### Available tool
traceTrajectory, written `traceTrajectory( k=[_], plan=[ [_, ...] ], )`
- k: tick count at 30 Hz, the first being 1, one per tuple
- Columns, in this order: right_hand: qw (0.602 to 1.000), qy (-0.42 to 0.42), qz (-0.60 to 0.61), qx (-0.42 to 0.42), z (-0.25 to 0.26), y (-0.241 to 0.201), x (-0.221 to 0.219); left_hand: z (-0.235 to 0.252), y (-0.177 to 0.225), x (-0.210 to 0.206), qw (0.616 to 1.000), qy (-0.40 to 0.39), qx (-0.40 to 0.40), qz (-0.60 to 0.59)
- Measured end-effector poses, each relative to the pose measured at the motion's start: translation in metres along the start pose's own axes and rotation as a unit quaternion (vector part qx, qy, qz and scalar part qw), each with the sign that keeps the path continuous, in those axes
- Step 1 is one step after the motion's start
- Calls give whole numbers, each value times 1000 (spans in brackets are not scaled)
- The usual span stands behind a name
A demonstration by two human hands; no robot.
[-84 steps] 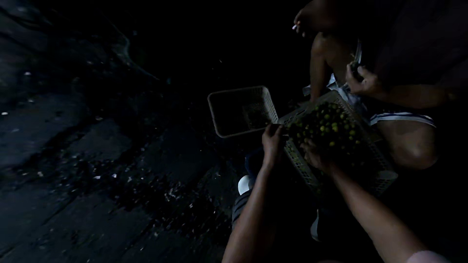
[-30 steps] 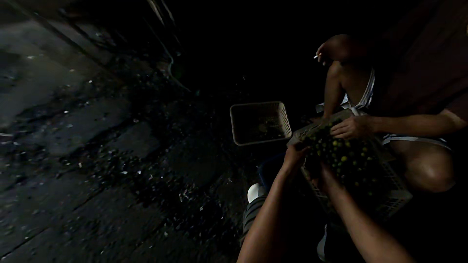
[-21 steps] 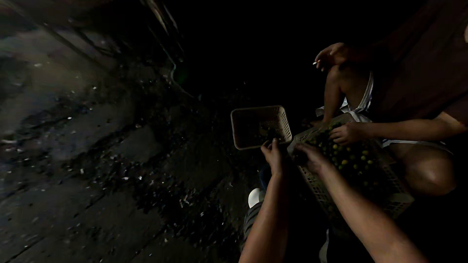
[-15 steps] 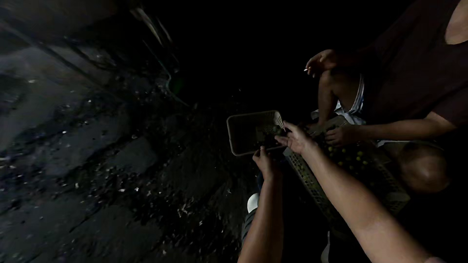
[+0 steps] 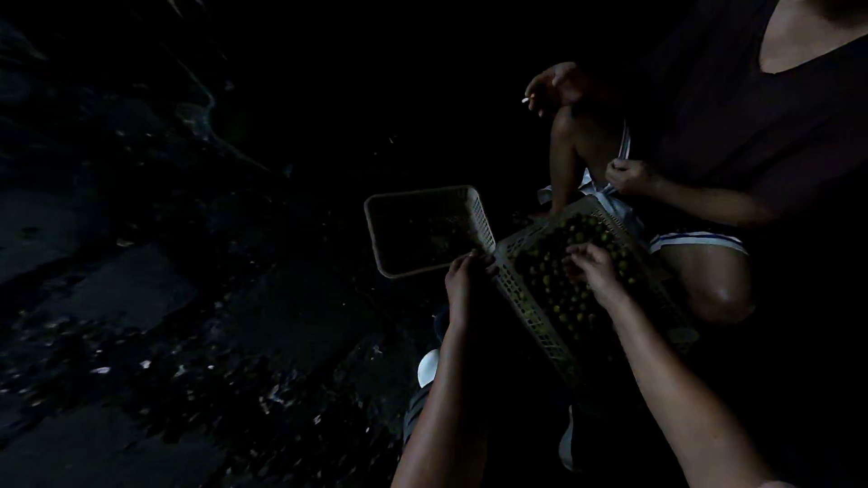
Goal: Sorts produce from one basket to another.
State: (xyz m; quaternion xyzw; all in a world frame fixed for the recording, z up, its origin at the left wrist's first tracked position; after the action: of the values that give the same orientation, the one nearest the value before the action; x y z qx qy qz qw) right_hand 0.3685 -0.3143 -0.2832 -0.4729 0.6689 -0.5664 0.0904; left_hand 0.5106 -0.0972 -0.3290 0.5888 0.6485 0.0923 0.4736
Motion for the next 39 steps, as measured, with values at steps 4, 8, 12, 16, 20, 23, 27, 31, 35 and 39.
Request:
traceTrajectory(
  k=[4, 8, 12, 16, 20, 23, 27, 31, 35, 39],
  plan=[
    [973, -58, -219, 44, 8, 24, -28, 0, -7, 0, 1000, 11, 6, 26],
    [906, -63, -402, 118, 9, 23, -69, 0, 1, 9, 998, 50, -27, 39],
    [842, -93, -506, 161, 18, 32, -87, -3, 3, 7, 997, 60, -15, 35],
    [806, -118, -563, 142, 20, 28, -93, -1, 3, 6, 998, 58, -7, 29],
    [811, -143, -558, 109, 25, 41, -96, -1, 3, 8, 998, 57, 7, 29],
    [829, -143, -531, 105, 23, 48, -91, -2, 6, 7, 999, 46, 7, 24],
    [914, -20, -394, 96, 28, 29, -58, -6, 9, 3, 998, 56, -5, 6],
    [922, 36, -379, 68, 40, 12, -45, -2, 4, 2, 999, 47, -3, 11],
    [907, -40, -402, 121, 31, -2, -73, -5, 6, 3, 998, 49, 2, 31],
    [864, -147, -474, 90, 25, 29, -109, -4, 5, 1, 998, 44, -7, 33]
  ],
)
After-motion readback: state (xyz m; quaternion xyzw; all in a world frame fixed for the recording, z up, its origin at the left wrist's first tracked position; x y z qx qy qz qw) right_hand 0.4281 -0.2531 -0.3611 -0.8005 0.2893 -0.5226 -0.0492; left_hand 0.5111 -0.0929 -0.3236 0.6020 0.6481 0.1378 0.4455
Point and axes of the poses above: each hand's wrist, its own z-axis towards the middle knuckle, its own x-axis out of the back of the hand, y = z × x, the point moved 9 cm from there along z, towards the middle knuckle, and after that the axes turned 3 degrees about -z, right-handed, at the moved point
